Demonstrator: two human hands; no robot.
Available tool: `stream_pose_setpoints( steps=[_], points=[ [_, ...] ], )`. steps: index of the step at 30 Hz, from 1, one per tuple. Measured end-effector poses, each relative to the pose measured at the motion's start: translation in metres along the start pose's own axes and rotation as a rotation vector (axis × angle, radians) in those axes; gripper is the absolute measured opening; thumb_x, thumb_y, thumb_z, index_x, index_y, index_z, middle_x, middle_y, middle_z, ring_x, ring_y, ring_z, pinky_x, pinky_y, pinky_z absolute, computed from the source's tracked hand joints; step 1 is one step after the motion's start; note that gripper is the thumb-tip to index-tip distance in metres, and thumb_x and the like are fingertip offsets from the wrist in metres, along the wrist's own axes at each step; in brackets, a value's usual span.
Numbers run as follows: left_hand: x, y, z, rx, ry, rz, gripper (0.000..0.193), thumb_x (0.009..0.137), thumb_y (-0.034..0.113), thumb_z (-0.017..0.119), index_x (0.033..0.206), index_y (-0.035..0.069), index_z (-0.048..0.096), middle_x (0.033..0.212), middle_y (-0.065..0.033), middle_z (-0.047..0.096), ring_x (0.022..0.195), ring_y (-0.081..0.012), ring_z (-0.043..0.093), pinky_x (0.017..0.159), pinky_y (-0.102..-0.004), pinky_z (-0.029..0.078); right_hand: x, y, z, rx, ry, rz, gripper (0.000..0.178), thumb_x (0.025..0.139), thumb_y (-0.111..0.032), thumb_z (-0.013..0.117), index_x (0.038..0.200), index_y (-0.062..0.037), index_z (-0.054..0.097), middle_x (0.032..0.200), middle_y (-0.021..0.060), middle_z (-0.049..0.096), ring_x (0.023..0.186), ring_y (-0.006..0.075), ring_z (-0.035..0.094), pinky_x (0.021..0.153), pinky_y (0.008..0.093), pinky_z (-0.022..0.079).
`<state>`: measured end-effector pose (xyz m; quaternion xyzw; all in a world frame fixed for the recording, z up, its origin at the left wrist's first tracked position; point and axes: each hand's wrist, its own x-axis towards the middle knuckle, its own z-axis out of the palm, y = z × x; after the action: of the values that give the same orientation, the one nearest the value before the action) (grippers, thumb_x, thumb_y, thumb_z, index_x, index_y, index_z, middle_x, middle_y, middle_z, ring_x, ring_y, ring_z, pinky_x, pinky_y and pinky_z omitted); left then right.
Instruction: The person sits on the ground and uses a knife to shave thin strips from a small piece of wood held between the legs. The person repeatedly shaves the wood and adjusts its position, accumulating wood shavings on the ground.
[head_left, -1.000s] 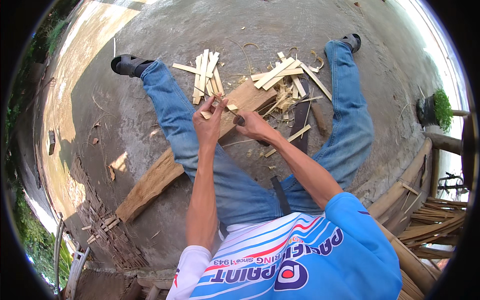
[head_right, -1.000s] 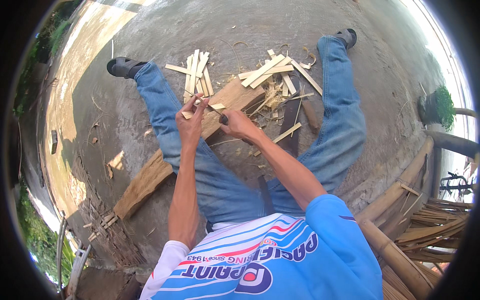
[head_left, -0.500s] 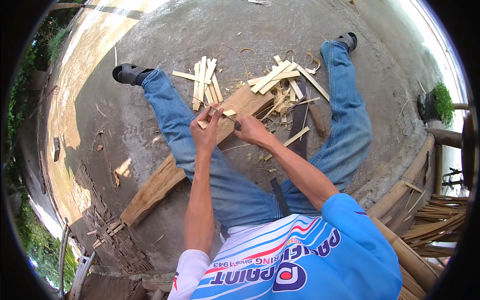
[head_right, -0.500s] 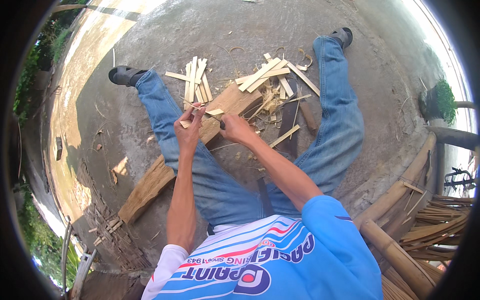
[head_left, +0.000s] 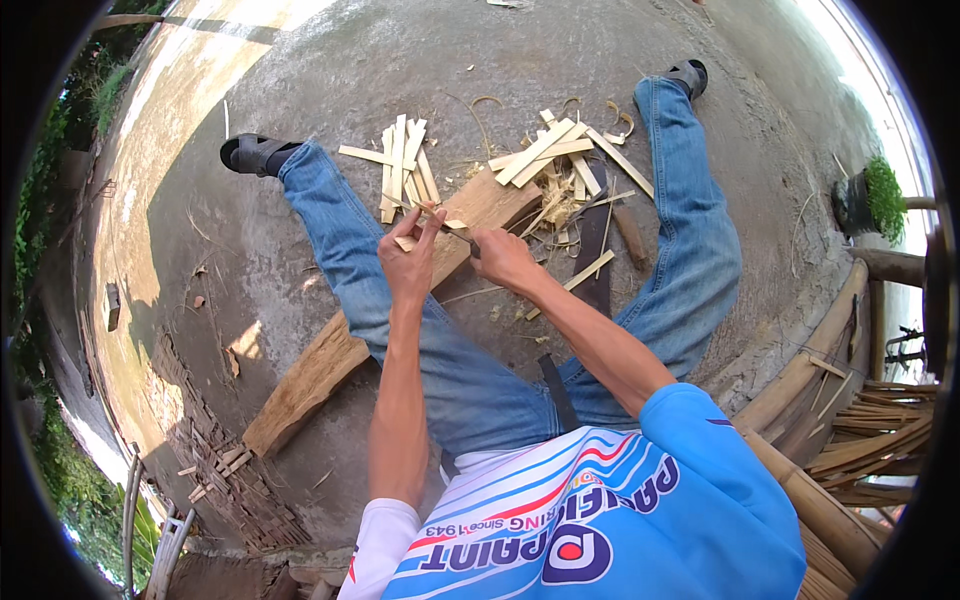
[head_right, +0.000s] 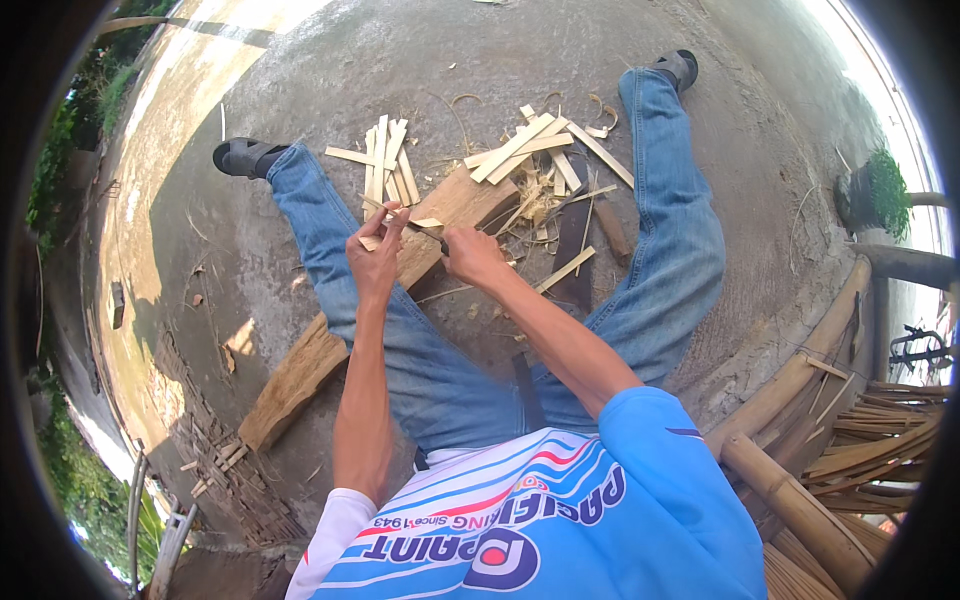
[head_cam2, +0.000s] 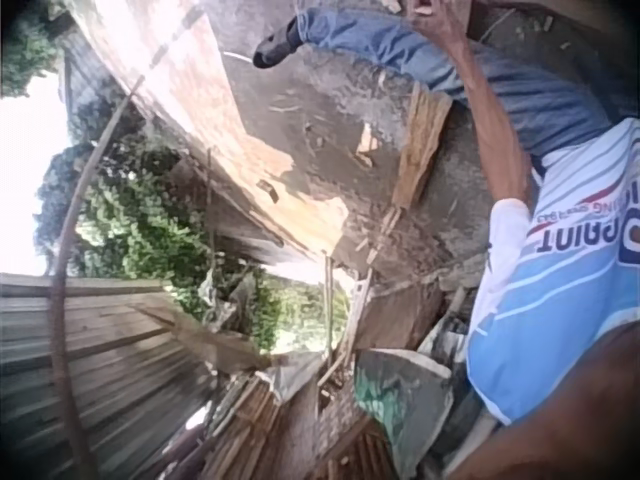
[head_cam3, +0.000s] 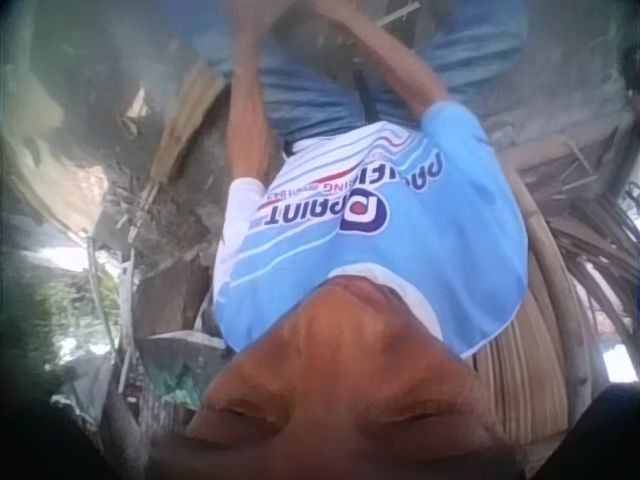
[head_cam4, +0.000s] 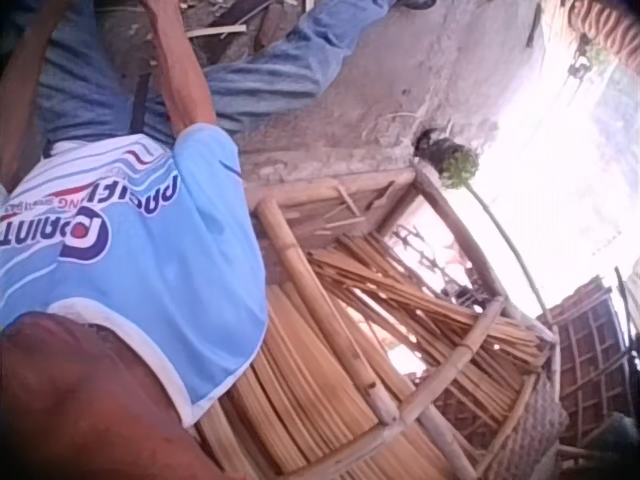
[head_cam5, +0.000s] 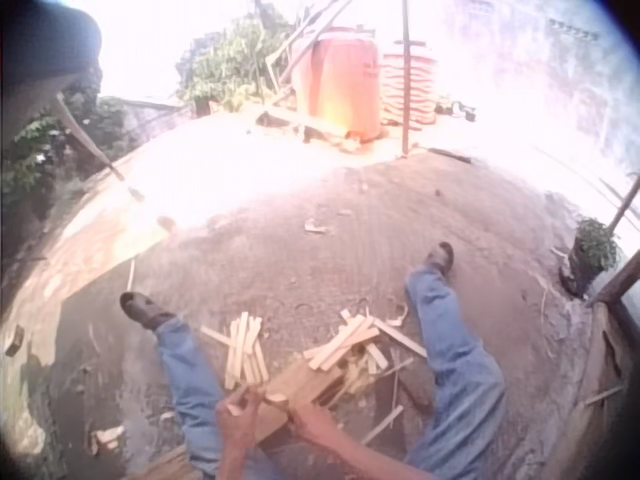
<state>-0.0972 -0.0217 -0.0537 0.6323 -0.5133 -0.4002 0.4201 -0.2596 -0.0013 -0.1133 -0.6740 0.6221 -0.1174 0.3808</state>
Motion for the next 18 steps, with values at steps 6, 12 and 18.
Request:
stream_pose_setpoints(
  steps=[6, 12, 18],
  points=[
    [-0.005, 0.005, 0.008, -0.009, -0.023, 0.066, 0.032, 0.093, 0.023, 0.082, 0.118, 0.004, 0.078, 0.064, 0.0076, 0.048, 0.06, -0.0028, 0.04, 0.055, -0.0245, 0.03, 0.003, 0.006, -0.004, 0.201, -0.108, 0.028, 0.026, 0.085, -0.021, 0.075, 0.099, 0.0008, 0.071, 0.097, 0.027, 0.073, 0.097, 0.0449, 0.071, 0.084, 0.0519, 0.058],
    [-0.019, 0.007, 0.01, 0.054, 0.016, 0.055, 0.031, 0.094, 0.023, 0.082, 0.116, 0.002, 0.078, 0.064, 0.0092, 0.049, 0.059, -0.0017, 0.039, 0.054, -0.0233, 0.029, -0.023, -0.016, -0.008, -0.084, -0.009, 0.058, 0.028, 0.086, -0.02, 0.074, 0.104, 0.002, 0.069, 0.1, 0.0264, 0.073, 0.096, 0.0452, 0.072, 0.085, 0.0528, 0.058],
    [-0.002, 0.006, 0.012, -0.052, -0.076, 0.081, 0.027, 0.094, 0.023, 0.081, 0.114, 0.005, 0.079, 0.064, 0.0105, 0.047, 0.058, -0.0014, 0.037, 0.053, -0.0234, 0.026, 0.007, 0.032, 0.012, 0.167, 0.022, 0.054, 0.024, 0.084, -0.018, 0.072, 0.098, 0.0012, 0.072, 0.094, 0.0249, 0.074, 0.096, 0.0416, 0.073, 0.083, 0.0494, 0.057]
  ],
)
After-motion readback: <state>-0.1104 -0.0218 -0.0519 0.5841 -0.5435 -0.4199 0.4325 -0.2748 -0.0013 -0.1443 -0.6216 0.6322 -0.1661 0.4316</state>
